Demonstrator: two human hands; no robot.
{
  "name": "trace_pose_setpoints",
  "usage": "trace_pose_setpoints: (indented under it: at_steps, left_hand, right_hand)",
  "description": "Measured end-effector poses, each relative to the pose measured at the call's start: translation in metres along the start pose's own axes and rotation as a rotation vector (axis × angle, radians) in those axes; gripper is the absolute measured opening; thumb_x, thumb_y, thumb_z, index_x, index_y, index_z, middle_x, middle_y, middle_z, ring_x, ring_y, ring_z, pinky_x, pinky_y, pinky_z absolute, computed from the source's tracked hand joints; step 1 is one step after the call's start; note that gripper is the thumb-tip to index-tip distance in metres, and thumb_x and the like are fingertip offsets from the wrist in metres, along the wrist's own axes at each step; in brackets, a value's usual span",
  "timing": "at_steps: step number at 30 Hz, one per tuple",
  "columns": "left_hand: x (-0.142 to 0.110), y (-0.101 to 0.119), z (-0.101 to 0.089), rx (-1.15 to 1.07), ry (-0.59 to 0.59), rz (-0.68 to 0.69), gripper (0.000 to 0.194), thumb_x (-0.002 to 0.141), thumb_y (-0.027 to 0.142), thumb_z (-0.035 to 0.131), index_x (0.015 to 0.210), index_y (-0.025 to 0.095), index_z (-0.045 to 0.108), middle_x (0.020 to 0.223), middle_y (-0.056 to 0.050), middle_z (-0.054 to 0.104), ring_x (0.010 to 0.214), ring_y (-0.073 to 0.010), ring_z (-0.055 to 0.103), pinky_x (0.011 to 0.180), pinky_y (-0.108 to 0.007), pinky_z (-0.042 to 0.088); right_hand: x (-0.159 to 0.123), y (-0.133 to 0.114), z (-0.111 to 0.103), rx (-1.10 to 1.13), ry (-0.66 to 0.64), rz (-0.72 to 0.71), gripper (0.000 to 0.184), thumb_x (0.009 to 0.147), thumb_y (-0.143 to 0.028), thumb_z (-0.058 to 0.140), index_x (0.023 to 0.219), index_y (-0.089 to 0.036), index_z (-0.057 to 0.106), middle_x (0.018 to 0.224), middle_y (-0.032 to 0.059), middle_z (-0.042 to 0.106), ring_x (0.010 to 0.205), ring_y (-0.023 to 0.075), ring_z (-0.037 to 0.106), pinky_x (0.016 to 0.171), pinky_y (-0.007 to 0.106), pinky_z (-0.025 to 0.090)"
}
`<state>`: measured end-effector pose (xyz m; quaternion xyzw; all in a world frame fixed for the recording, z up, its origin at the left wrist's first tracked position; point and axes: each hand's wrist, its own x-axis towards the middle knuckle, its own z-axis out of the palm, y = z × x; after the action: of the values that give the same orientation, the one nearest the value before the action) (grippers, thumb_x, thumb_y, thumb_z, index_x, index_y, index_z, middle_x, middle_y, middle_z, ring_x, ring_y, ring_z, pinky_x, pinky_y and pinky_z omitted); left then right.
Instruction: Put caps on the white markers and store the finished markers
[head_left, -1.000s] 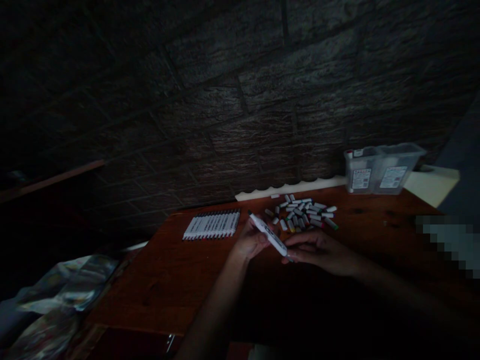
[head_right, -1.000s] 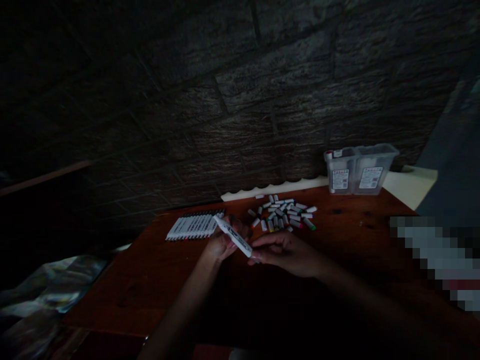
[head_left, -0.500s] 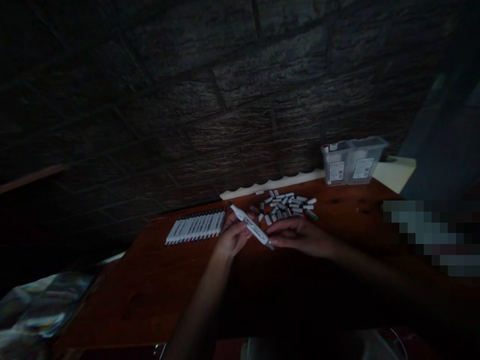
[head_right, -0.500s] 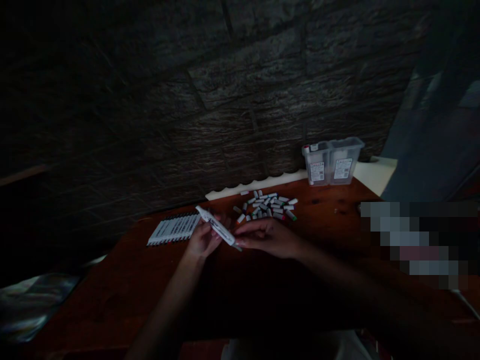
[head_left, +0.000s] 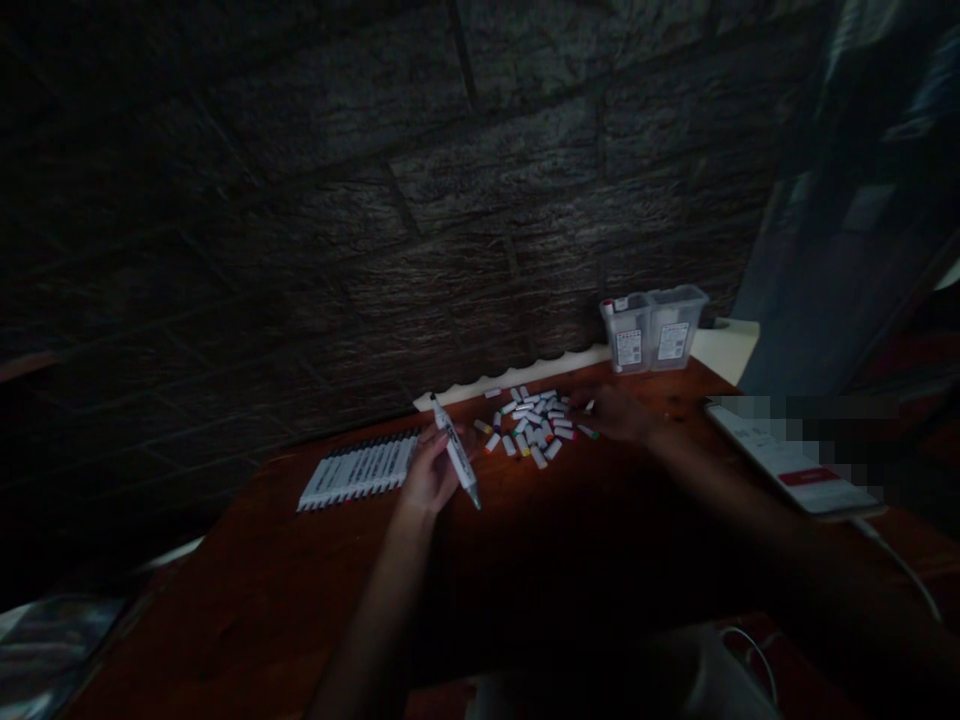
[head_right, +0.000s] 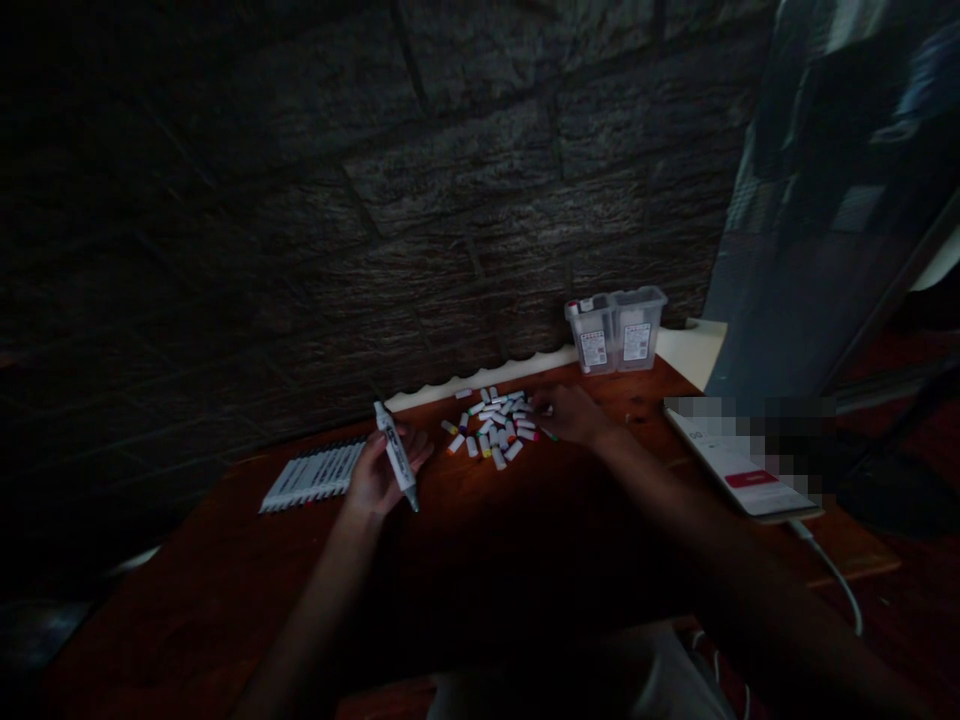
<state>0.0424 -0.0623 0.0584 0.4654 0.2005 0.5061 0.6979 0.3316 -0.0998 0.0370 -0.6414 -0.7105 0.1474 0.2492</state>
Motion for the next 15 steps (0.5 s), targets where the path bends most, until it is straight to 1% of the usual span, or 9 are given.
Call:
trace_pose_setpoints:
  at_steps: [3, 6, 10, 12, 14, 15]
  left_hand:
    - [0.0, -0.001, -0.001, 0.004, 0.032, -0.016, 0.026, 0.058, 0.034, 0.082, 0.069, 0.015, 0.068, 0.058, 0.002, 0.055, 0.055, -0.009, 0.049, 0.056, -0.024, 0.047]
    - [0.001, -0.001, -0.004, 0.001, 0.04, -0.026, 0.024, 0.06, 0.032, 0.08, 0.072, 0.015, 0.069, 0.052, 0.004, 0.05, 0.052, -0.008, 0.047, 0.057, -0.024, 0.046]
    - [0.002, 0.0, -0.005, -0.015, 0.034, -0.028, 0.022, 0.061, 0.032, 0.078, 0.073, 0.015, 0.069, 0.048, 0.005, 0.046, 0.049, -0.0081, 0.045, 0.054, -0.023, 0.044]
    - [0.001, 0.002, -0.002, -0.01, 0.023, -0.028, 0.021, 0.061, 0.033, 0.076, 0.072, 0.016, 0.07, 0.05, 0.004, 0.048, 0.05, -0.0086, 0.045, 0.054, -0.024, 0.044]
    - [-0.001, 0.004, 0.003, 0.002, 0.011, -0.026, 0.02, 0.062, 0.034, 0.074, 0.071, 0.016, 0.07, 0.053, 0.002, 0.052, 0.052, -0.0105, 0.048, 0.054, -0.026, 0.044]
    - [-0.002, 0.005, 0.005, 0.008, 0.007, -0.022, 0.02, 0.062, 0.034, 0.073, 0.07, 0.017, 0.07, 0.055, 0.001, 0.054, 0.054, -0.0116, 0.05, 0.055, -0.026, 0.044]
  right_hand:
    - [0.0, -0.006, 0.012, -0.103, -0.045, -0.008, 0.021, 0.088, -0.027, 0.056, 0.097, -0.019, 0.073, 0.099, 0.0091, 0.074, 0.089, 0.022, 0.068, 0.078, 0.029, 0.049]
    - [0.001, -0.006, 0.014, -0.112, -0.052, -0.009, 0.019, 0.087, -0.023, 0.056, 0.094, -0.019, 0.073, 0.097, 0.008, 0.074, 0.088, 0.0212, 0.068, 0.078, 0.028, 0.048]
    - [0.003, 0.003, 0.002, -0.073, -0.033, 0.023, 0.021, 0.088, -0.031, 0.056, 0.092, -0.02, 0.073, 0.091, 0.005, 0.075, 0.08, 0.0185, 0.068, 0.073, 0.027, 0.049]
    - [0.002, 0.005, -0.003, -0.053, -0.022, -0.003, 0.024, 0.088, -0.035, 0.056, 0.089, -0.019, 0.074, 0.088, 0.005, 0.074, 0.078, 0.0183, 0.068, 0.072, 0.027, 0.049]
    - [0.001, 0.001, -0.001, -0.039, 0.026, -0.036, 0.027, 0.089, -0.038, 0.054, 0.092, -0.018, 0.073, 0.091, 0.0066, 0.074, 0.079, 0.0193, 0.067, 0.074, 0.029, 0.049]
    - [0.001, -0.003, 0.003, -0.047, 0.065, -0.061, 0.028, 0.09, -0.037, 0.053, 0.096, -0.018, 0.073, 0.096, 0.0079, 0.073, 0.083, 0.0204, 0.066, 0.077, 0.03, 0.049]
